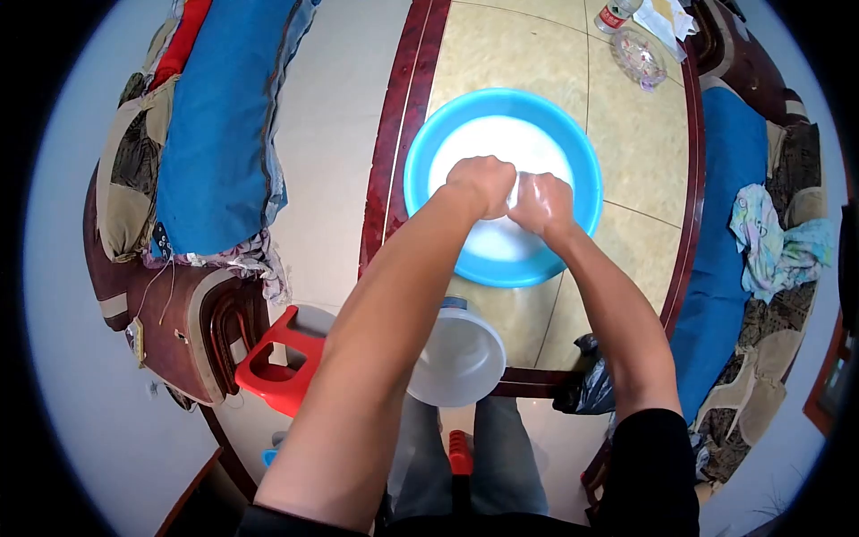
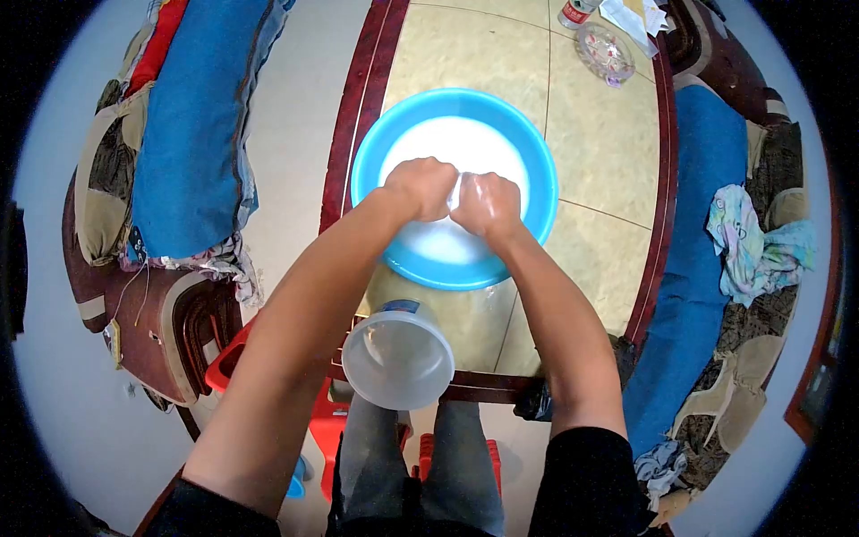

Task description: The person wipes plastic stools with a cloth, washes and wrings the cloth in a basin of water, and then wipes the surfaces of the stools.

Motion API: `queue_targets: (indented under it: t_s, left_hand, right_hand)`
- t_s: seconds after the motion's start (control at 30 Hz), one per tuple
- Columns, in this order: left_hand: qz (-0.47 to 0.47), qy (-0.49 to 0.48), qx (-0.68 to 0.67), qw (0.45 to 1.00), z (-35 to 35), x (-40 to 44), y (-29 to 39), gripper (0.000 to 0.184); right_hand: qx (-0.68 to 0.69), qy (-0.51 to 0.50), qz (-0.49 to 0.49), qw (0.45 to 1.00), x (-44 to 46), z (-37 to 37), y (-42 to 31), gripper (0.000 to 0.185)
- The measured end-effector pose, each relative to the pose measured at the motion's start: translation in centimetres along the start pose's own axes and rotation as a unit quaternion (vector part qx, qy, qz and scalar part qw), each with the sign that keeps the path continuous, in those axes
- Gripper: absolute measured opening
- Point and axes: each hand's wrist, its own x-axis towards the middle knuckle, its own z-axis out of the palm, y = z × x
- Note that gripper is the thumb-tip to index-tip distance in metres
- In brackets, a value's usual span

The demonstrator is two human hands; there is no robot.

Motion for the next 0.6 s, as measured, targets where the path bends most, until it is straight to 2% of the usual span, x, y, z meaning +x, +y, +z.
queue_targets:
  t_s: [0.2, 0.23, 0.3, 0.37, 0.4, 0.47, 0.53, 0.57, 0.6]
  left_hand:
    - [-0.057, -0.046, -0.189, 0.979, 1.3, 0.6, -1.0, 0.036]
    - [-0.040, -0.026, -0.172, 0.984, 1.7, 0.7, -1.0, 0.036]
    - [-0.007, 0.015, -0.133, 0.991, 2.0, 0.4, -1.0, 0.037]
    - [-0.037, 0.038, -0.118, 0.992, 1.6, -0.1, -0.9, 0.036]
    - [-0.052, 0.050, -0.113, 0.991, 1.2, -0.5, -0.7, 0.035]
    - [-0.066, 0.099, -0.164, 0.979, 1.1, -1.3, -1.9, 0.049]
    - [-0.101, 0.158, -0.203, 0.961, 1.3, -1.5, -3.3, 0.059]
    - [-0.128, 0.160, -0.219, 0.954, 1.3, -1.7, -3.9, 0.075]
    - [-0.118, 0.190, -0.251, 0.942, 1.6, -2.0, -4.4, 0.076]
  right_hand:
    - [-0.059, 0.023, -0.116, 0.991, 0.0, -1.2, 0.6, 0.023]
    - [-0.064, -0.013, -0.116, 0.991, 0.3, -1.0, 0.7, 0.027]
    - [-0.005, 0.031, -0.089, 0.996, -0.2, -0.9, 1.0, 0.029]
    - [0.095, 0.061, -0.054, 0.992, -0.4, -0.8, 0.9, 0.033]
    - [0.150, 0.121, -0.065, 0.979, -0.5, -0.6, 1.2, 0.035]
    - [0.251, 0.236, -0.085, 0.935, -0.8, -0.2, 2.2, 0.038]
    - [0.336, 0.203, -0.011, 0.920, -1.3, -1.0, 2.8, 0.038]
    - [0.351, 0.190, 0.026, 0.917, -1.6, -1.5, 3.1, 0.033]
    - [0.366, 0.176, 0.062, 0.912, -1.8, -1.9, 3.4, 0.028]
